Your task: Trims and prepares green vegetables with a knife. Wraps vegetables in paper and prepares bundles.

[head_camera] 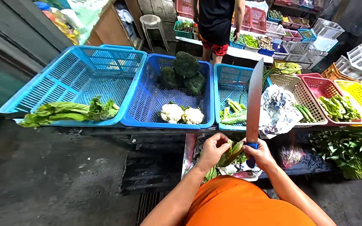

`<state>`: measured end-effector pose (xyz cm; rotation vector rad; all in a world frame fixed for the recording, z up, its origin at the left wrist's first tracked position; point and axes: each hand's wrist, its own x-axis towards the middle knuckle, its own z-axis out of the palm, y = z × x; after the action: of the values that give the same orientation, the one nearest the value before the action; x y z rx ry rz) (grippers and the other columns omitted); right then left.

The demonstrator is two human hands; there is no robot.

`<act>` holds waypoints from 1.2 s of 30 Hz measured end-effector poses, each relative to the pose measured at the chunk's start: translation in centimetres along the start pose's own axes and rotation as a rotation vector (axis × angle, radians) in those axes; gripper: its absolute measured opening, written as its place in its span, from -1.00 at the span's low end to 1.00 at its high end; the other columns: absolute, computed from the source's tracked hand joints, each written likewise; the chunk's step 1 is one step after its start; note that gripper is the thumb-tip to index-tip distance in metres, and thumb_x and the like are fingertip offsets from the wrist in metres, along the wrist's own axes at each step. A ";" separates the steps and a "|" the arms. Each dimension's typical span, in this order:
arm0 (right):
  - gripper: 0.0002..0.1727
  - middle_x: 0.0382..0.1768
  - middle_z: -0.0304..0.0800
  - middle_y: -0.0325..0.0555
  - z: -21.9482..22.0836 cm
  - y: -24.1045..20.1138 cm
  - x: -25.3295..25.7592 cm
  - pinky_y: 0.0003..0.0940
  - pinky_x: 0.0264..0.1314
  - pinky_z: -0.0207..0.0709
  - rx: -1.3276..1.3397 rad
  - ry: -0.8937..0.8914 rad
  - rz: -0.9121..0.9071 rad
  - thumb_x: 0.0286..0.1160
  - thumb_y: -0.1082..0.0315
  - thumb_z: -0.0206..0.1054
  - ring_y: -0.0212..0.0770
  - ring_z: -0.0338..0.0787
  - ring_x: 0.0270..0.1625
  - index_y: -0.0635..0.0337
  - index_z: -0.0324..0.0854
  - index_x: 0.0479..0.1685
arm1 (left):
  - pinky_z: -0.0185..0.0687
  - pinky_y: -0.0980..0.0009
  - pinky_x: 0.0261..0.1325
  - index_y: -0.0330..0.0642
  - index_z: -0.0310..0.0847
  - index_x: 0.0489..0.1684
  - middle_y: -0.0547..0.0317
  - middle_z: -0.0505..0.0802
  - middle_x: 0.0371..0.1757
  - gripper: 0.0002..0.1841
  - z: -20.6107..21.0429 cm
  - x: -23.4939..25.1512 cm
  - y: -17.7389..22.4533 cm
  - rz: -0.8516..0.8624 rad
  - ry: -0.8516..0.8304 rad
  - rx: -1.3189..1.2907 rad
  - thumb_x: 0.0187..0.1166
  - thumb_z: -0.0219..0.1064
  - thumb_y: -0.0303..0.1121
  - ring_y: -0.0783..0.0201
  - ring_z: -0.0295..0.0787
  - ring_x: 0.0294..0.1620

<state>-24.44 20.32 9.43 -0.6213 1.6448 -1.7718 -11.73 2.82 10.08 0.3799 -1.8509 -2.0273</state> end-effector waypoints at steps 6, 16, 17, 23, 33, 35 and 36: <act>-0.80 -0.29 0.87 -0.18 -3.0 0.1 0.0 -0.50 -0.49 0.59 0.177 -0.028 -0.155 0.43 0.40 0.47 -0.45 0.66 -0.53 0.23 0.75 -0.02 | 0.81 0.28 -0.15 -0.26 0.59 -0.11 0.06 0.89 -0.22 -0.92 -3.3 -0.2 1.6 0.079 0.258 -0.179 0.57 0.24 -0.56 0.22 0.85 -0.23; -0.83 -0.03 0.91 0.02 -5.1 0.0 0.1 -0.50 -0.46 0.62 0.398 -0.056 -0.197 0.45 0.34 0.49 -0.36 0.79 -0.40 0.15 0.74 -0.07 | 0.71 0.09 0.24 -0.25 0.65 0.29 -0.04 0.78 0.27 -0.59 -2.4 1.1 0.8 -0.071 -0.008 0.397 0.52 0.47 -0.29 0.10 0.75 0.23; -0.83 -0.03 0.91 0.03 -5.0 0.2 0.1 -0.51 -0.47 0.61 0.378 -0.056 -0.186 0.46 0.35 0.47 -0.37 0.78 -0.43 0.17 0.73 -0.06 | 0.66 0.08 0.35 -0.23 0.63 0.38 -0.05 0.73 0.39 -0.53 -1.4 1.2 0.8 -0.090 -0.084 0.429 0.55 0.46 -0.20 0.07 0.70 0.36; -0.81 -0.25 0.88 -0.06 -3.0 1.3 -0.4 -0.49 -0.50 0.59 0.325 0.022 -0.152 0.45 0.39 0.47 -0.40 0.68 -0.53 0.27 0.71 -0.06 | 0.56 0.16 0.54 -0.20 0.48 0.55 -0.03 0.78 0.36 -0.39 2.2 1.0 0.7 -0.074 -0.470 0.442 0.49 0.50 -0.29 0.16 0.72 0.39; -0.75 -0.24 0.93 -0.07 -5.0 0.7 -3.0 -0.53 -0.54 0.59 0.027 0.220 -0.088 0.57 0.50 0.29 -0.41 0.70 -0.58 0.39 0.60 0.16 | 0.67 -0.22 0.22 -0.19 0.59 0.46 -0.15 0.87 0.11 -0.60 1.7 7.9 6.5 0.105 -0.186 0.823 0.65 0.28 -0.39 -0.12 0.84 0.12; -0.76 -0.33 0.90 -0.11 -5.4 1.5 -3.9 -0.53 -0.55 0.58 0.025 0.228 -0.055 0.57 0.49 0.29 -0.41 0.68 -0.61 0.38 0.60 0.14 | 0.60 -0.12 0.38 -0.25 0.53 0.54 -0.18 0.79 0.30 -0.52 2.0 9.2 6.8 0.253 -0.058 0.873 0.63 0.32 -0.38 -0.13 0.75 0.29; -0.77 -0.35 0.88 -0.15 -5.7 1.9 -4.4 -0.53 -0.55 0.59 0.016 0.223 -0.037 0.57 0.48 0.29 -0.42 0.67 -0.61 0.37 0.60 0.12 | 0.57 -0.05 0.46 -0.28 0.52 0.55 -0.18 0.75 0.37 -0.51 2.2 9.4 6.7 0.341 -0.006 0.858 0.62 0.32 -0.38 -0.10 0.71 0.37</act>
<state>-25.17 27.40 7.24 -0.4629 1.7745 -1.9373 -20.49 0.20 17.40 0.2395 -2.5040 -0.9435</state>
